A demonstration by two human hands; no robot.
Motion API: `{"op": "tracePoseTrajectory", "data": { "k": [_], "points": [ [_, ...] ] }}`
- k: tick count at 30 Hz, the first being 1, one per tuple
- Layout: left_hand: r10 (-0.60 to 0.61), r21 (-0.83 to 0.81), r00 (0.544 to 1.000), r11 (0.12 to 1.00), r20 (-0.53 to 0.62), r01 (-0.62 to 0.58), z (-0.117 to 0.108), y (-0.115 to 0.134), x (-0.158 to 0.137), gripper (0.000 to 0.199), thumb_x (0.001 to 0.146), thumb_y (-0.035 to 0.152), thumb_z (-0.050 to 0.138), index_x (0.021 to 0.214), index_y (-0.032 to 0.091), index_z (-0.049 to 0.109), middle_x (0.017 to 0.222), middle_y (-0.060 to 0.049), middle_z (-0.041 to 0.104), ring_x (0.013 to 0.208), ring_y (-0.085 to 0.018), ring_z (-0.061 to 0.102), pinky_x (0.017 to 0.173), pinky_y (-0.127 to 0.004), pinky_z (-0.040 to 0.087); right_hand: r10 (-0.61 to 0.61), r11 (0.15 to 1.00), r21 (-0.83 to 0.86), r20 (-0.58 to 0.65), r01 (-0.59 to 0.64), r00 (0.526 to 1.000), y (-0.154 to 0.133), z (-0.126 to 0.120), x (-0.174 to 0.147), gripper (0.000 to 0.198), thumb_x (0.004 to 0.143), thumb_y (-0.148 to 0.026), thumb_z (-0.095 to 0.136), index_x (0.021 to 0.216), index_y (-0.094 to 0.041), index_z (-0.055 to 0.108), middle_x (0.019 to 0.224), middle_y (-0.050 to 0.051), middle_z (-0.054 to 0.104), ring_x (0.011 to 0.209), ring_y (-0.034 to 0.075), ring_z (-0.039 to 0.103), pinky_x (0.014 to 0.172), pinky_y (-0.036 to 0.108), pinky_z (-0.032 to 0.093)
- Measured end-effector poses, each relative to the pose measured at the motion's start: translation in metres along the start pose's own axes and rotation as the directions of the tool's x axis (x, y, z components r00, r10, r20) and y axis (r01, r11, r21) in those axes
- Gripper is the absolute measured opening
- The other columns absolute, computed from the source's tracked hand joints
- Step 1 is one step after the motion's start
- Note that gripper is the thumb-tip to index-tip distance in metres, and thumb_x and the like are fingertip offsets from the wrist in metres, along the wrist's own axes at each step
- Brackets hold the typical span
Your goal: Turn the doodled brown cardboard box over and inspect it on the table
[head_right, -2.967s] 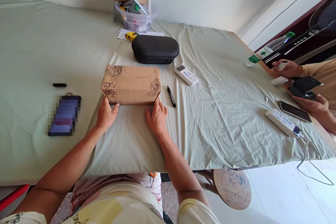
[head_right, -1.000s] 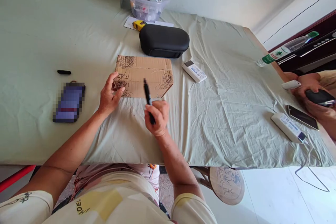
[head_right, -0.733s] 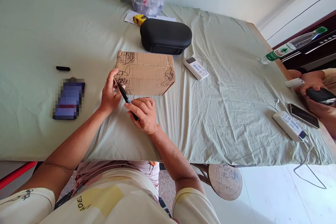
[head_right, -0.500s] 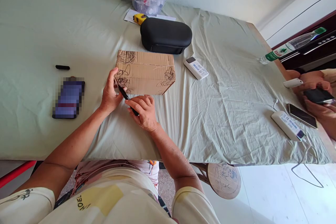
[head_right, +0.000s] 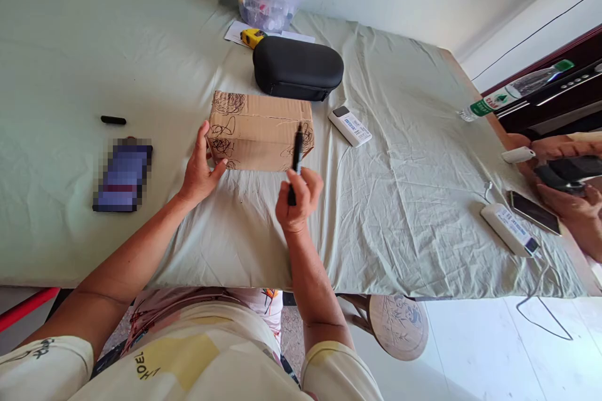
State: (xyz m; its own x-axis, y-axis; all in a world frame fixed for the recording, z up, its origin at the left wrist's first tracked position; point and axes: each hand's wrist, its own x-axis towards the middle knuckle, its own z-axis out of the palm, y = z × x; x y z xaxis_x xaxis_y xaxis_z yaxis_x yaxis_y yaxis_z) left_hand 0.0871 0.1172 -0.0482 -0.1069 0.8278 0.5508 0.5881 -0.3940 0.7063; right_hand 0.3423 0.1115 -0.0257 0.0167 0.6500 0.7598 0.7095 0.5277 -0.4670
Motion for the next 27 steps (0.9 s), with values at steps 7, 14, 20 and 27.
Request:
{"op": "tracePoseTrajectory", "data": {
  "k": [7, 14, 20, 27],
  "points": [
    [-0.157, 0.037, 0.987, 0.987, -0.046, 0.159, 0.002, -0.010, -0.014, 0.088, 0.090, 0.010, 0.053, 0.170, 0.028, 0.020, 0.162, -0.014, 0.056, 0.145, -0.025, 0.061, 0.116, -0.042, 0.059, 0.344, 0.912, -0.249, 0.036, -0.325, 0.938, 0.053, -0.007, 0.022, 0.046, 0.099, -0.041, 0.047, 0.138, -0.021, 0.062, 0.125, 0.016, 0.067, 0.121, 0.032, 0.062, 0.106, 0.055, 0.050],
    [-0.181, 0.189, 0.949, 0.954, -0.259, 0.233, -0.030, -0.007, -0.002, 0.070, 0.083, 0.010, 0.053, 0.152, 0.018, 0.051, 0.145, -0.014, 0.069, 0.138, -0.026, 0.066, 0.118, -0.045, 0.055, 0.498, 0.831, -0.456, 0.353, -0.320, 0.792, 0.057, 0.007, 0.015, 0.052, 0.095, -0.040, 0.057, 0.143, -0.022, 0.065, 0.141, 0.018, 0.065, 0.129, 0.035, 0.055, 0.111, 0.057, 0.041],
    [-0.153, 0.308, 0.907, 0.907, -0.393, 0.287, -0.074, 0.003, 0.008, 0.055, 0.086, 0.022, 0.057, 0.140, 0.014, 0.060, 0.140, -0.017, 0.071, 0.136, -0.030, 0.066, 0.121, -0.049, 0.051, 0.470, 0.845, -0.459, 0.394, -0.274, 0.790, 0.053, 0.007, 0.017, 0.044, 0.098, -0.040, 0.057, 0.136, -0.024, 0.070, 0.144, 0.017, 0.063, 0.132, 0.036, 0.051, 0.112, 0.056, 0.038],
    [-0.387, 0.458, 0.758, 0.623, -0.524, 0.634, -0.154, -0.002, -0.043, 0.059, 0.095, 0.041, 0.049, 0.145, 0.011, 0.059, 0.144, -0.020, 0.069, 0.138, -0.033, 0.065, 0.123, -0.051, 0.049, 0.470, 0.865, -0.334, 0.276, -0.375, 0.838, 0.053, 0.011, 0.016, 0.049, 0.096, -0.034, 0.057, 0.143, -0.026, 0.064, 0.146, 0.015, 0.064, 0.131, 0.033, 0.058, 0.113, 0.056, 0.043]
  ]
}}
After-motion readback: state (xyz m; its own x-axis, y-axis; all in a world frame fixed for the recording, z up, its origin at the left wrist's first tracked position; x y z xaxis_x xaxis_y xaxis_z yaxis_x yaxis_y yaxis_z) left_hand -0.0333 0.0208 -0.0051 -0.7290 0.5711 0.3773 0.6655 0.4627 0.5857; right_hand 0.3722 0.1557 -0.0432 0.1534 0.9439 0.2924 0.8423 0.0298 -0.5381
